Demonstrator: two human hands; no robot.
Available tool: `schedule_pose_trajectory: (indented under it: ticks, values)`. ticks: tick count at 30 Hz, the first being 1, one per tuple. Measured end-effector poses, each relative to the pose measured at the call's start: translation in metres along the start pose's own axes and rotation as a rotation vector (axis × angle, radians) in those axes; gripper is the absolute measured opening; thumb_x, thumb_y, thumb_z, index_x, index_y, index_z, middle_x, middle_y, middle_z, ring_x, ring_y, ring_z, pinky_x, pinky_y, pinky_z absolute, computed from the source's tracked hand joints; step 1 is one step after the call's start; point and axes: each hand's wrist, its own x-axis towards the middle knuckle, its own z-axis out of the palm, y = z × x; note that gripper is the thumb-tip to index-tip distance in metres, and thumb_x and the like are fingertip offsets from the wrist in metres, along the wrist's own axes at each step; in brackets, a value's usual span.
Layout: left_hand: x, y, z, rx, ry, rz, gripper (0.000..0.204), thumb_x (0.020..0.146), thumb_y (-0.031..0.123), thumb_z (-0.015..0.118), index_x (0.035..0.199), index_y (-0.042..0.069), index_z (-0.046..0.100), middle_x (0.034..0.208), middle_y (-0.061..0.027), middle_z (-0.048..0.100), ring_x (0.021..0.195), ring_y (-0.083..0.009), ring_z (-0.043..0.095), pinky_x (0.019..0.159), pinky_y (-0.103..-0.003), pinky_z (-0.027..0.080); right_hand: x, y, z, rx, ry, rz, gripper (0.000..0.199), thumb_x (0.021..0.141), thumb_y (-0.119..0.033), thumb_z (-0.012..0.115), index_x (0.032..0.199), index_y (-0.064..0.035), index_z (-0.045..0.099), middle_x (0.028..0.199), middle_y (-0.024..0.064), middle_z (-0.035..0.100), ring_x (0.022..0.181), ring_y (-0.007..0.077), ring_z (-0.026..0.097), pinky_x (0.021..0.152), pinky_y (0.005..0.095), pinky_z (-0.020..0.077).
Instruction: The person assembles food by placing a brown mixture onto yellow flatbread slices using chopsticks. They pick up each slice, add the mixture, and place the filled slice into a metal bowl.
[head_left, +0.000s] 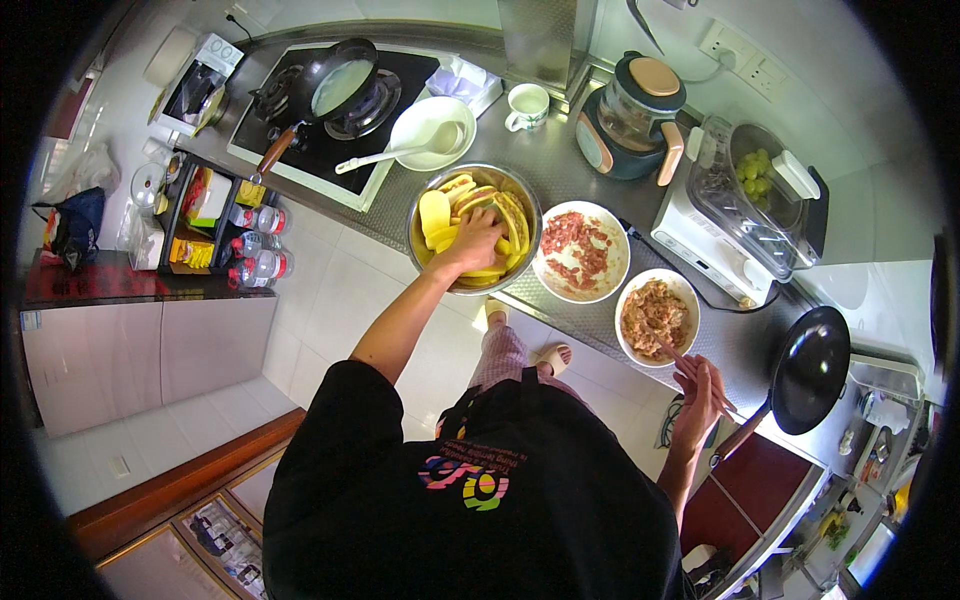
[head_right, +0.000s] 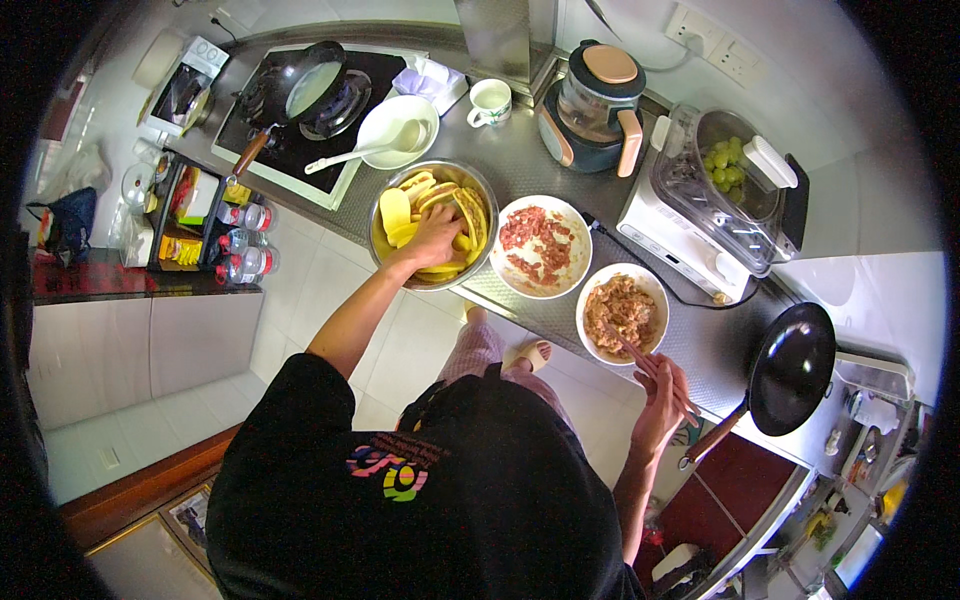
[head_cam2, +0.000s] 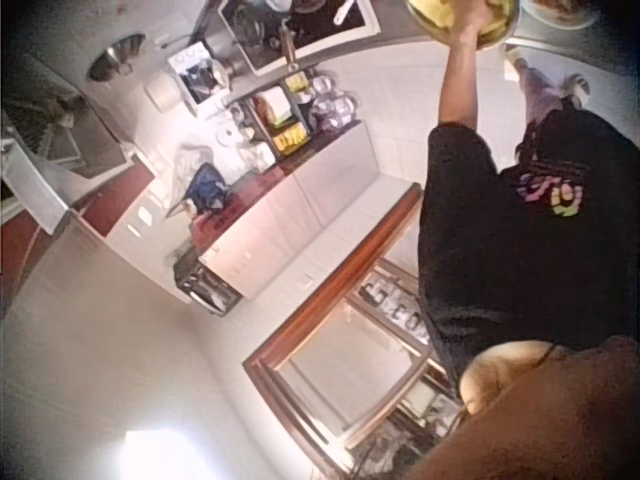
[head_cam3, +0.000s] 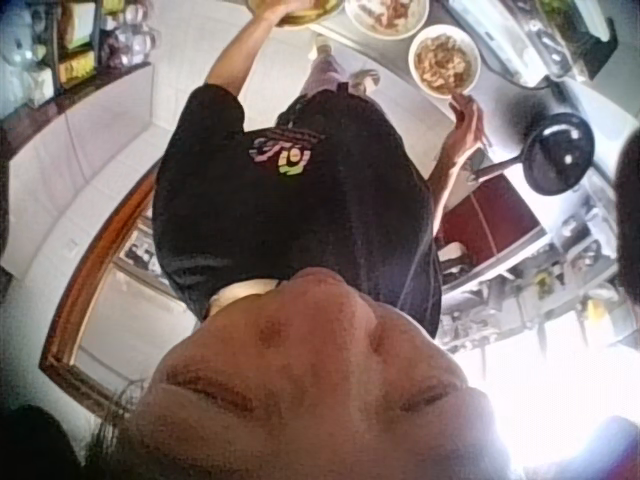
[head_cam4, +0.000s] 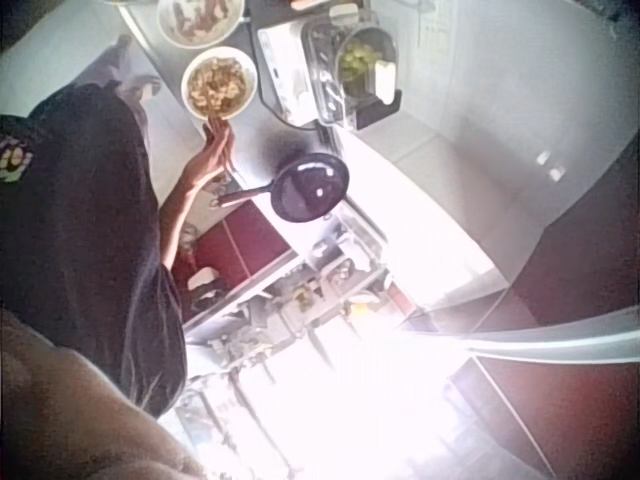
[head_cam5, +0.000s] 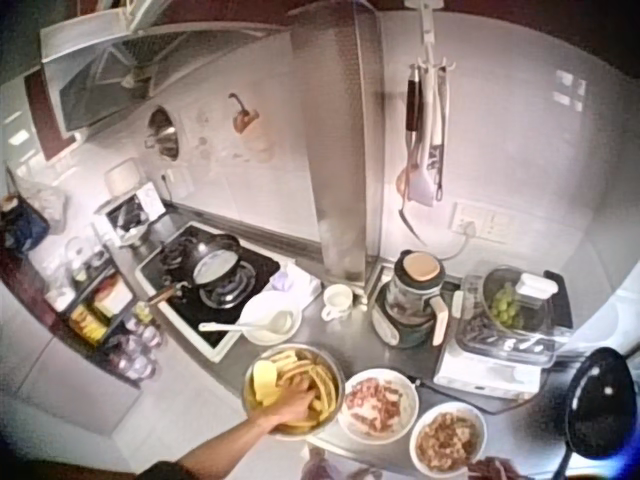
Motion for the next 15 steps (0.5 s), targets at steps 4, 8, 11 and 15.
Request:
schedule_pose_trajectory:
  ticks: [4,8,11,15]
  values:
    - [0.006,-0.005,-0.005,-0.044,-0.175,0.081,0.046,0.069,0.032,0.078,0.111,0.015,0.072,0.128,-0.0071,0.057,0.124,-0.0374,0.044,0.103,-0.055,0.035,0.0,-0.001,0.009,-0.018,0.014,0.003,0.028,0.102,-0.02,0.056,0.117,0.0037,0.061,0.109,0.0152,0.068,0.096,0.0212,0.07,0.079,0.029,0.0577]
    - [0.02,-0.016,-0.016,-0.058,-0.416,0.131,0.043,0.072,0.03,0.074,0.113,0.019,0.073,0.123,-0.0079,0.061,0.126,-0.0359,0.045,0.105,-0.054,0.036,0.002,-0.003,0.017,-0.045,0.027,-0.001,0.028,0.102,-0.02,0.055,0.115,0.0036,0.062,0.107,0.0142,0.068,0.096,0.021,0.069,0.078,0.0299,0.056]
    - [0.009,-0.02,-0.016,-0.083,-0.308,0.153,0.044,0.073,0.032,0.074,0.115,0.019,0.073,0.116,-0.0087,0.062,0.122,-0.0335,0.048,0.105,-0.05,0.036,0.002,-0.003,0.021,-0.057,0.035,0.002,0.027,0.102,-0.02,0.055,0.115,0.0032,0.062,0.107,0.0138,0.068,0.096,0.0207,0.069,0.078,0.0295,0.0558]
    - [-0.014,-0.018,-0.003,-0.156,-0.046,0.146,0.04,0.072,0.035,0.074,0.108,0.018,0.075,0.114,-0.0066,0.063,0.115,-0.0321,0.05,0.103,-0.047,0.036,0.004,0.0,0.026,-0.071,0.029,0.012,0.027,0.103,-0.02,0.054,0.114,0.0027,0.062,0.108,0.0139,0.068,0.096,0.0208,0.069,0.077,0.0289,0.0556]
